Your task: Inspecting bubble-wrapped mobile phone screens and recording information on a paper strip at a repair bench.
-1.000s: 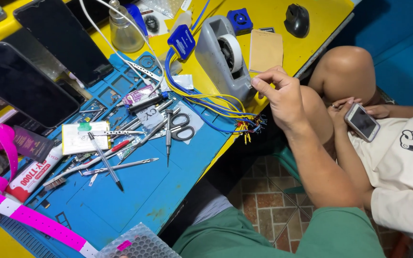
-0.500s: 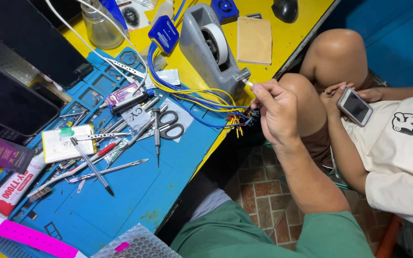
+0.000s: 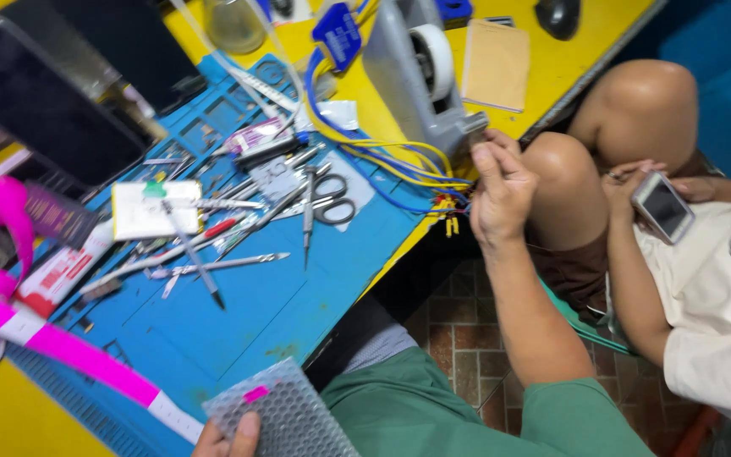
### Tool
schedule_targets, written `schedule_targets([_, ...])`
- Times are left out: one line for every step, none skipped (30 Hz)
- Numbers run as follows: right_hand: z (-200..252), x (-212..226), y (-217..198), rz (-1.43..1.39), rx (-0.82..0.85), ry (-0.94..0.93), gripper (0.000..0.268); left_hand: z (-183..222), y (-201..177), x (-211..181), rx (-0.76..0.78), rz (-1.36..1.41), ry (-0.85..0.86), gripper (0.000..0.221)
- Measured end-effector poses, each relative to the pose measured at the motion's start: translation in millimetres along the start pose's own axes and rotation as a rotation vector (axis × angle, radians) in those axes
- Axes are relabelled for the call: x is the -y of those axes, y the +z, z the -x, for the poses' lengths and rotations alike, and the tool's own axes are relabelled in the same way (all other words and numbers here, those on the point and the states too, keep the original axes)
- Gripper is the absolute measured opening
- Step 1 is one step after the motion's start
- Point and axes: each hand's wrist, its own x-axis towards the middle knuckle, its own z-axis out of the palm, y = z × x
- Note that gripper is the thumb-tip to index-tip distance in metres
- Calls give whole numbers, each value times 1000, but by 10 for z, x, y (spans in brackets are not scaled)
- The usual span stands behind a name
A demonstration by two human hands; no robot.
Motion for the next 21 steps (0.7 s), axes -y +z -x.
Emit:
schedule_targets([-7, -42, -84, -10, 23, 13, 11, 10, 24, -58, -21, 19, -6, 47])
schedule_targets([-14, -104, -133, 12, -3, 28, 11, 42, 34, -88, 3, -15, -59, 45])
schedule_targets([-9, -177, -159, 35, -29, 42, 11, 55, 16, -124, 29, -47, -112, 43])
schedule_targets([29, -156, -278, 17, 29, 75, 11, 42, 26, -27, -16, 1, -131, 43])
schedule_targets([54, -149, -388, -30, -67, 152, 14, 15, 20, 69, 151, 33, 170, 41])
schedule_targets([56, -158, -495, -74, -162, 226, 18, -24, 7, 183, 310, 54, 482, 38])
schedule_targets([166, 106, -344, -90, -103, 257, 18, 32, -11, 155, 252, 91, 478, 38])
schedule_targets([236, 371, -242, 44, 92, 120, 13, 71, -1, 75, 314, 68, 461, 38])
schedule_targets([264, 632, -158, 160, 281, -33, 13, 99, 23, -19, 377, 46, 444, 38])
schedule_targets([407, 774, -65, 153, 312, -20, 13, 107, -2, -5, 352, 66, 435, 38])
schedule_targets([541, 924, 11, 166, 480, 55, 9, 122, -20, 10, 409, 107, 417, 38])
schedule_targets([668, 1083, 61, 182, 637, 124, 5, 115, -24, 1, 476, 139, 405, 39])
schedule_targets([780, 1257, 254, 178, 656, 130, 5, 122, -44, 14, 461, 153, 401, 39])
schedule_targets([898, 1447, 426, 278, 881, 211, 5, 122, -59, 26, 490, 182, 419, 37])
schedule_targets([1012, 1636, 592, 382, 1103, 296, 5, 124, -68, 37, 519, 212, 437, 36])
schedule_targets([1089, 1712, 766, 385, 1112, 296, 5, 130, -91, 41, 515, 222, 435, 36])
schedule_targets([1165, 1791, 937, 315, 1301, 335, 5, 140, -111, 42, 514, 211, 460, 35])
schedule_targets([1243, 1871, 1110, 240, 1488, 372, 4, 149, -131, 41, 513, 200, 487, 34])
schedule_targets([1297, 1895, 1179, 244, 1497, 371, 4, 169, -153, 37, 510, 210, 487, 34])
schedule_targets([1353, 1918, 1253, 286, 1542, 472, 7, 190, -179, 28, 480, 160, 503, 34])
schedule_targets([1409, 1942, 1327, 330, 1583, 575, 9, 212, -205, 18, 449, 109, 518, 34])
